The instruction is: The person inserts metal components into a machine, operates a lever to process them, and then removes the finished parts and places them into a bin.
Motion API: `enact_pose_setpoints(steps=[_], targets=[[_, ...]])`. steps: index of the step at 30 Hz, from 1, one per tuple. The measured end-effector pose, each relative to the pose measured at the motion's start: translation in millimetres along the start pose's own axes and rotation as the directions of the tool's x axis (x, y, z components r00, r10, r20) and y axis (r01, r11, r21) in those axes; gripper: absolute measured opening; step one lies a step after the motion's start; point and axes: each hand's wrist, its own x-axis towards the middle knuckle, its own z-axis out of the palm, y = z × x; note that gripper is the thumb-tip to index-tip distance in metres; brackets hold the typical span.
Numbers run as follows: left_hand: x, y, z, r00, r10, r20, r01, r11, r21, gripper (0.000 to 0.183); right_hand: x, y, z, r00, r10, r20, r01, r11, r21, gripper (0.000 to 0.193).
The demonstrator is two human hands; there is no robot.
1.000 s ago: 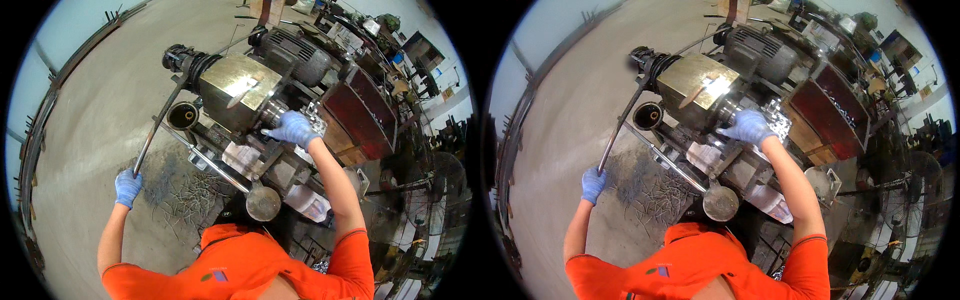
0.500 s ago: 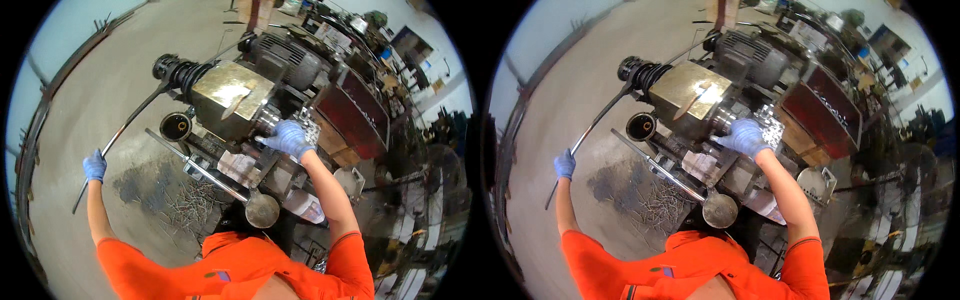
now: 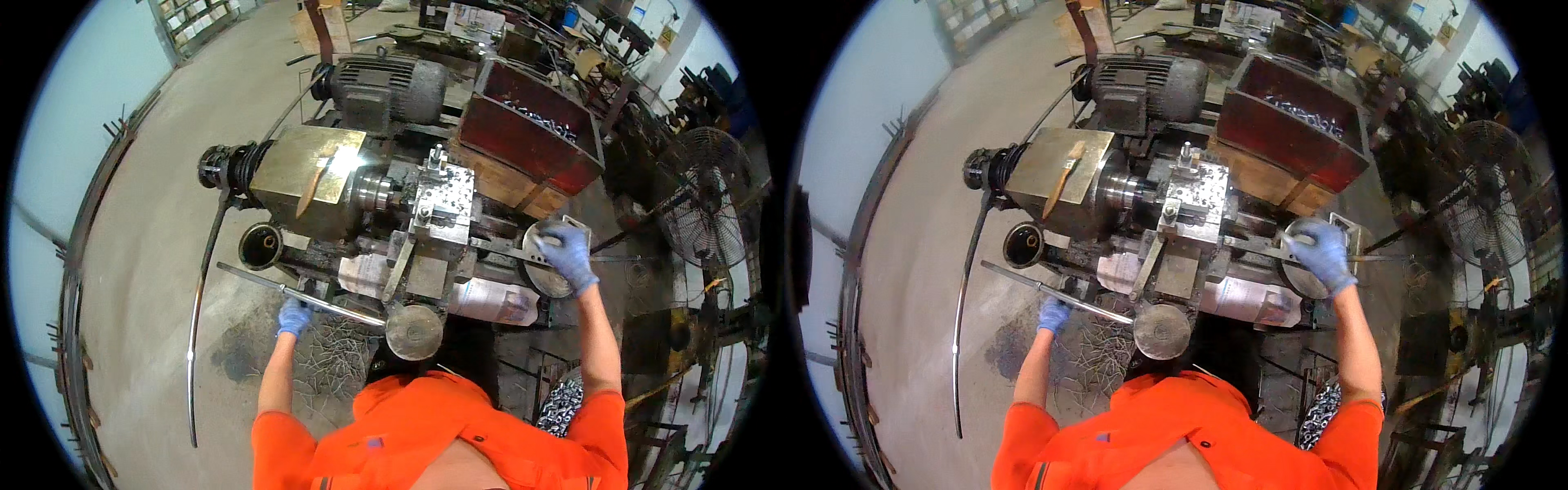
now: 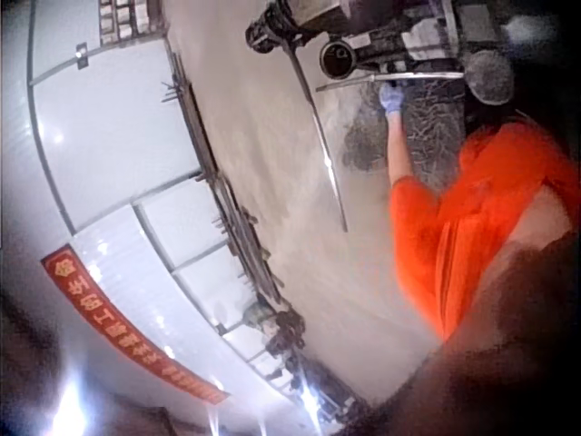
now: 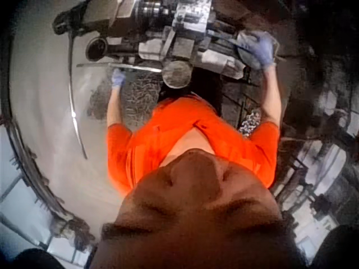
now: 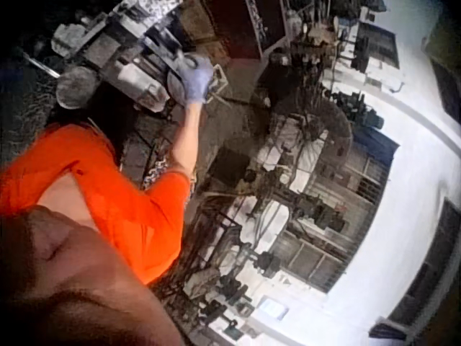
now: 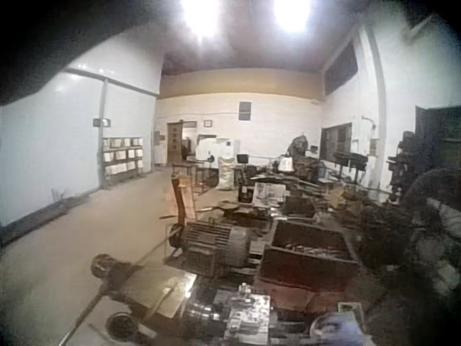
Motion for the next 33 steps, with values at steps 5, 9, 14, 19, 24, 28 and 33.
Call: enact_pose_setpoints(steps=[5,9,14,19,24,28,33], targets=[[21.0,4.2,-13.5,0.95,0.265,0.164,-0.307,0.886,0.348,0.031,-60.0,125.1,-41.2,0.877,0.478,0.051,-0.472,0.876,-0.097,0.022],[58.8,-10.0,-40.5,0.878,0.375,0.298,-0.478,0.726,0.494,0.028,-78.2,189.0,-53.9,0.881,0.467,-0.073,-0.47,0.848,-0.245,0.034],[23.7,-3.7,-74.2,0.963,0.189,0.191,-0.253,0.876,0.41,0.027,-88.7,230.9,-73.9,0.854,0.52,-0.025,-0.409,0.639,-0.651,0.07],[-63.8,14.7,-174.7,0.982,0.135,-0.131,-0.153,0.979,-0.134,0.033,-73.2,245.3,-58.2,0.765,0.63,0.134,-0.327,0.559,-0.762,0.079],[-103.7,141.2,-252.3,0.803,0.211,-0.557,-0.463,0.809,-0.361,0.031,-72.9,261.8,-38.7,0.719,0.694,0.029,-0.446,0.493,-0.747,0.076],[-86.1,218.3,-265.0,0.726,0.31,-0.614,-0.466,0.879,-0.106,0.044,-87.2,266.9,-40.2,0.718,0.696,0.006,-0.488,0.509,-0.709,0.068],[-43.6,242.6,-246.1,0.584,0.497,-0.642,-0.49,0.846,0.209,0.05,-130.4,257.3,-36.0,0.732,0.678,-0.061,-0.52,0.499,-0.694,0.062]])
